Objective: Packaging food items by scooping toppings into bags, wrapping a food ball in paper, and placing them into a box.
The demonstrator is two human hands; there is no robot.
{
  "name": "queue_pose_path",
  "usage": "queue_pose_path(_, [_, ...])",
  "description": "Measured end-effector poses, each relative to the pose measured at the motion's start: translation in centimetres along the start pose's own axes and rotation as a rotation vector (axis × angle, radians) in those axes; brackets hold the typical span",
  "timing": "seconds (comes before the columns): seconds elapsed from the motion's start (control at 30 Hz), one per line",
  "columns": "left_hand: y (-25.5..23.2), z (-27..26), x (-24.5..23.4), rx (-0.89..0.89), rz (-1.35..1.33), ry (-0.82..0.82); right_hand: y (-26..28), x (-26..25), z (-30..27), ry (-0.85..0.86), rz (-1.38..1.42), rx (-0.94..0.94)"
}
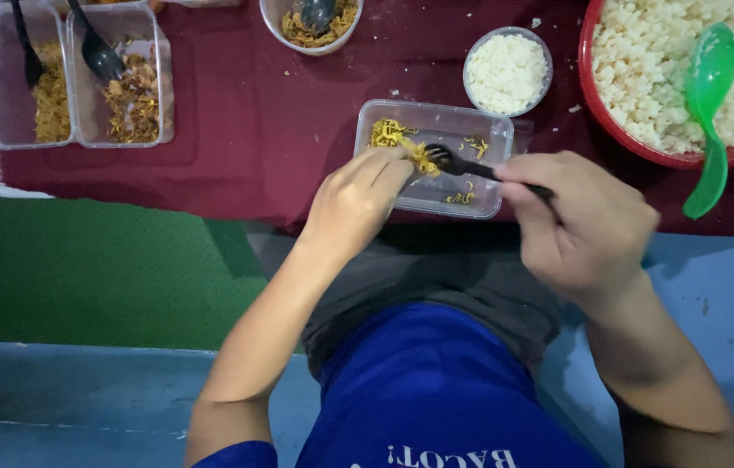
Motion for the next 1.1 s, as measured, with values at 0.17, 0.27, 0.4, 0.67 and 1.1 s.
queue_pose_path(0.17, [-0.5,0.4,-0.4,0.000,0.036,-0.026,0.1,-0.1,0.0,-0.033,0.031,-0.027])
queue_pose_path(0.27, [-0.4,0.3,-0.4,-0.003,0.015,-0.015,-0.2,0.5,0.1,0.021,0.040,-0.001])
queue_pose_path(0.4, [0.0,0.0,0.5,-0.009,0.013,0.042,0.3,2.4,0.3,0.134,0.094,-0.089])
queue_pose_path(0.67, [-0.7,0.9,-1.2,0.009,0.006,-0.044,-1.8,-0.4,-0.4,-0.095,0.104,0.042])
queue_pose_path(1.1, [-0.6,0.9,-0.6,0.026,-0.043,-0.020,-1.0,1.9,-0.2,0.017,0.149,-0.032])
Point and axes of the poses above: each hand's wrist, its own z-axis towards the middle knuckle, its own x-axis out of the palm, y = z × x, the point moved 10 cm from there along z, towards the middle knuckle, and after that the axes turned 4 degrees about -y, right-handed, at the moved point
